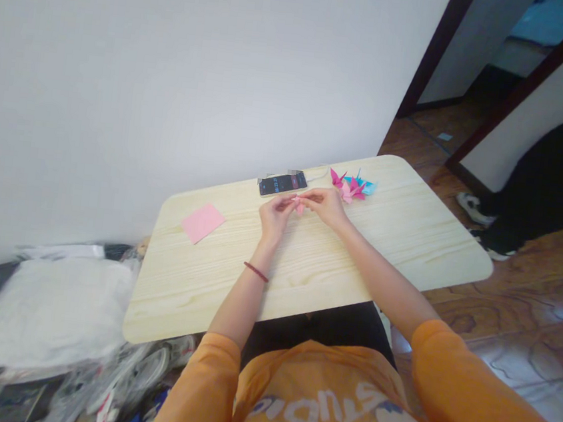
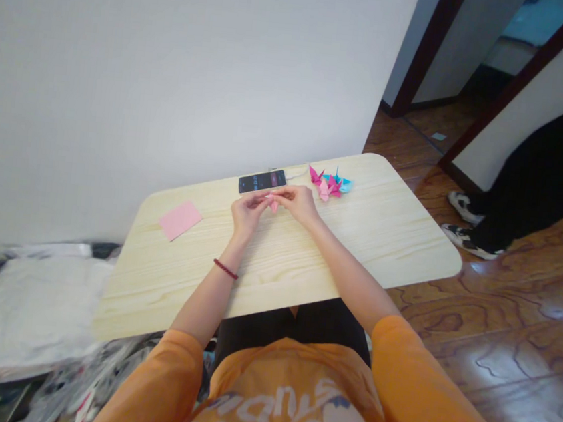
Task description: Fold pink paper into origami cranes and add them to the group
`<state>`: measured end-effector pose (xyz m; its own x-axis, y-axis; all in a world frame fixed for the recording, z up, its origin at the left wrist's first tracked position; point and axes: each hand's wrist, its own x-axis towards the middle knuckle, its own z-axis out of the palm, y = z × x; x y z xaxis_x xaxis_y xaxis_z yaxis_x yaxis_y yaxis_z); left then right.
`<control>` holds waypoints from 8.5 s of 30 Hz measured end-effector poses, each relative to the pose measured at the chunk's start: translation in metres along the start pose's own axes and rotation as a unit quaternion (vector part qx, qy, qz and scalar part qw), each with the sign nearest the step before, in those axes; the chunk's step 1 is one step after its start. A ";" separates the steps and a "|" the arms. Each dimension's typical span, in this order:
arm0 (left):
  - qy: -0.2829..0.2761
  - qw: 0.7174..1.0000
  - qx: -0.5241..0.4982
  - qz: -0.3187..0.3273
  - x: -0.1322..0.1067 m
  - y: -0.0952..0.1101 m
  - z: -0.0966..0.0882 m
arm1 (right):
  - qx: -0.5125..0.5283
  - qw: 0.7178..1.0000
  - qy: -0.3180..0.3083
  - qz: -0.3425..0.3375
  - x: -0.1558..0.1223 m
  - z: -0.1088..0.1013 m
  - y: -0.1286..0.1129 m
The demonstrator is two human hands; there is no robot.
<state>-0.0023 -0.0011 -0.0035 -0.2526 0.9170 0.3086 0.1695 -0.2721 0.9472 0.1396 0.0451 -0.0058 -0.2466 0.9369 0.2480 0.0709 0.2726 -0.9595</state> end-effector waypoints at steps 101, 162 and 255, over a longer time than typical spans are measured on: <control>0.031 0.996 -0.080 -0.036 0.001 -0.003 0.002 | 0.068 0.997 0.014 0.016 -0.006 0.005 -0.015; -0.028 0.960 -0.210 -0.182 0.000 -0.002 0.006 | 0.193 0.971 0.011 0.138 0.003 0.000 0.004; 0.022 0.976 -0.157 -0.148 0.001 -0.007 0.005 | -0.096 0.991 0.063 -0.073 -0.007 0.006 -0.005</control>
<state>0.0011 0.0034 -0.0105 -0.2873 0.9577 0.0147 -0.2147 -0.0793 0.9735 0.1356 0.0358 -0.0033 -0.1455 0.9009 0.4089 0.2280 0.4327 -0.8722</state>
